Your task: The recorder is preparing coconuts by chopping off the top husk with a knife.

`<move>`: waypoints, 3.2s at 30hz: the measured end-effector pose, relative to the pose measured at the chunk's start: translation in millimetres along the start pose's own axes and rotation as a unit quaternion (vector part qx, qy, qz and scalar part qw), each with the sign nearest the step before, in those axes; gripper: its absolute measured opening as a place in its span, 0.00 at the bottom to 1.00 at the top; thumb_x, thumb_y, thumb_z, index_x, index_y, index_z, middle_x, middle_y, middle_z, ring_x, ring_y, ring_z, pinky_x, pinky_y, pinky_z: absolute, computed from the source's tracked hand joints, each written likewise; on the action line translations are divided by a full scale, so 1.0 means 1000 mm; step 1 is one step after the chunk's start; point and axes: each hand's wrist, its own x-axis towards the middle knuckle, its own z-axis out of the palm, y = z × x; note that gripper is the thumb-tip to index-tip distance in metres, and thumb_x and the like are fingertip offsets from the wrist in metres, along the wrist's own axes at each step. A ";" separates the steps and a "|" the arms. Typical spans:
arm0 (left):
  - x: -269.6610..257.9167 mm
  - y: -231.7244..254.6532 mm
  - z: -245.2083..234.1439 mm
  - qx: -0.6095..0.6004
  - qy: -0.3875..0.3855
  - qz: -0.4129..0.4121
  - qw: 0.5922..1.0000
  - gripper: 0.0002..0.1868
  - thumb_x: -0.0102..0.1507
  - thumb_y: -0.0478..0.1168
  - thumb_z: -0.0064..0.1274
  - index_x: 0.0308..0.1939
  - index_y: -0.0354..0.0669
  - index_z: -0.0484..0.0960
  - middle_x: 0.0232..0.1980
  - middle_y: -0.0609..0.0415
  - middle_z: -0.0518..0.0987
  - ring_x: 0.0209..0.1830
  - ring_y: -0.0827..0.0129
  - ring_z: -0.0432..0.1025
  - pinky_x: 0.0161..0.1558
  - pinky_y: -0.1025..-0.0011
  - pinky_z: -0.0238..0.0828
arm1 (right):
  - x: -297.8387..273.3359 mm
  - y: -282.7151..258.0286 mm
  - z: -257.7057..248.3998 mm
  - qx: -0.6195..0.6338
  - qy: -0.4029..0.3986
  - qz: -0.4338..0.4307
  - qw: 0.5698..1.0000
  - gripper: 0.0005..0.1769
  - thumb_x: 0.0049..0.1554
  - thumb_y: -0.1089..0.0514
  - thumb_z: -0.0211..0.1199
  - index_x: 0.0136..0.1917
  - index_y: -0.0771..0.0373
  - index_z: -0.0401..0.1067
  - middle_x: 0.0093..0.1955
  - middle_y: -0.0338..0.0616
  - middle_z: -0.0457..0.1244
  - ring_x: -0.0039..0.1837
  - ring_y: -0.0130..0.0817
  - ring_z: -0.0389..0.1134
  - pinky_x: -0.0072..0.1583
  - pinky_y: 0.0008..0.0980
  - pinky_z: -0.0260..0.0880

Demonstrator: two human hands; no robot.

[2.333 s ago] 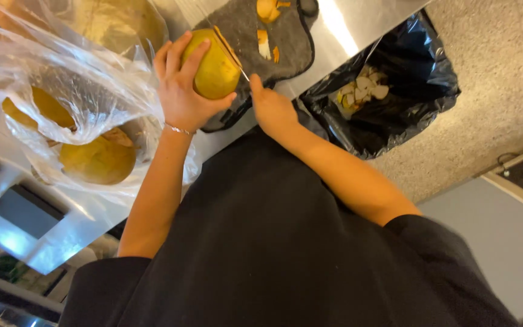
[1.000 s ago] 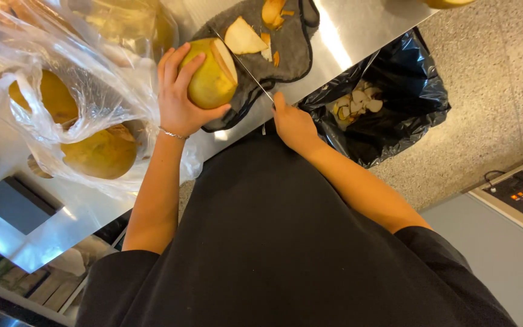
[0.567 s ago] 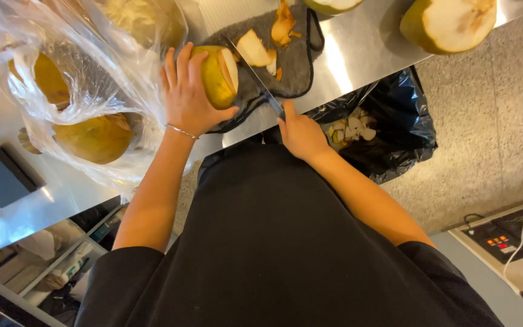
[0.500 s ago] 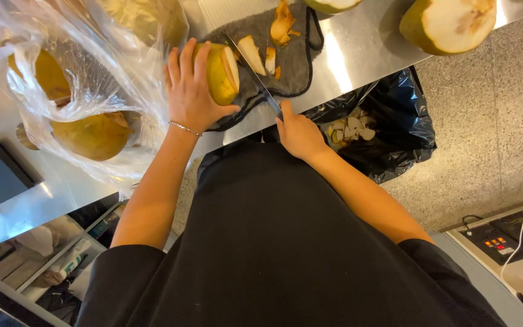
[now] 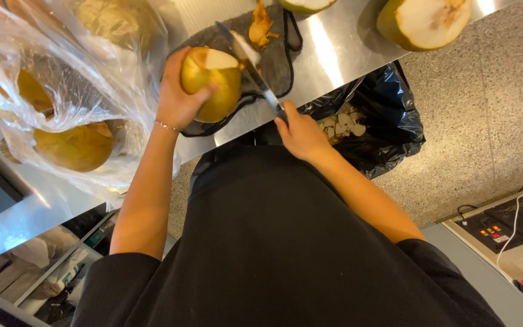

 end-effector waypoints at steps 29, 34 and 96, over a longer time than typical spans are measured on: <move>0.006 0.027 -0.013 0.088 0.077 0.105 0.988 0.37 0.55 0.47 0.73 0.66 0.47 0.75 0.62 0.46 0.72 0.64 0.51 0.70 0.65 0.58 0.70 | 0.033 0.006 0.092 -0.122 0.184 -0.109 0.969 0.20 0.67 0.56 0.53 0.69 0.64 0.55 0.37 0.55 0.67 0.39 0.58 0.69 0.40 0.54 0.67; 0.017 0.038 -0.012 0.113 0.076 0.114 0.984 0.38 0.53 0.48 0.73 0.65 0.47 0.76 0.62 0.47 0.73 0.63 0.49 0.68 0.64 0.56 0.68 | 0.024 0.007 0.090 -0.121 0.130 -0.018 0.984 0.23 0.64 0.56 0.52 0.71 0.61 0.55 0.37 0.57 0.68 0.39 0.59 0.70 0.40 0.55 0.67; -0.067 0.027 -0.055 0.221 0.040 0.174 0.959 0.47 0.42 0.56 0.77 0.58 0.42 0.75 0.63 0.47 0.71 0.60 0.50 0.68 0.52 0.59 0.75 | 0.154 -0.049 -0.007 -0.177 0.232 -0.139 0.946 0.56 0.46 0.45 0.79 0.76 0.65 0.50 0.66 0.57 0.56 0.65 0.57 0.59 0.60 0.49 0.64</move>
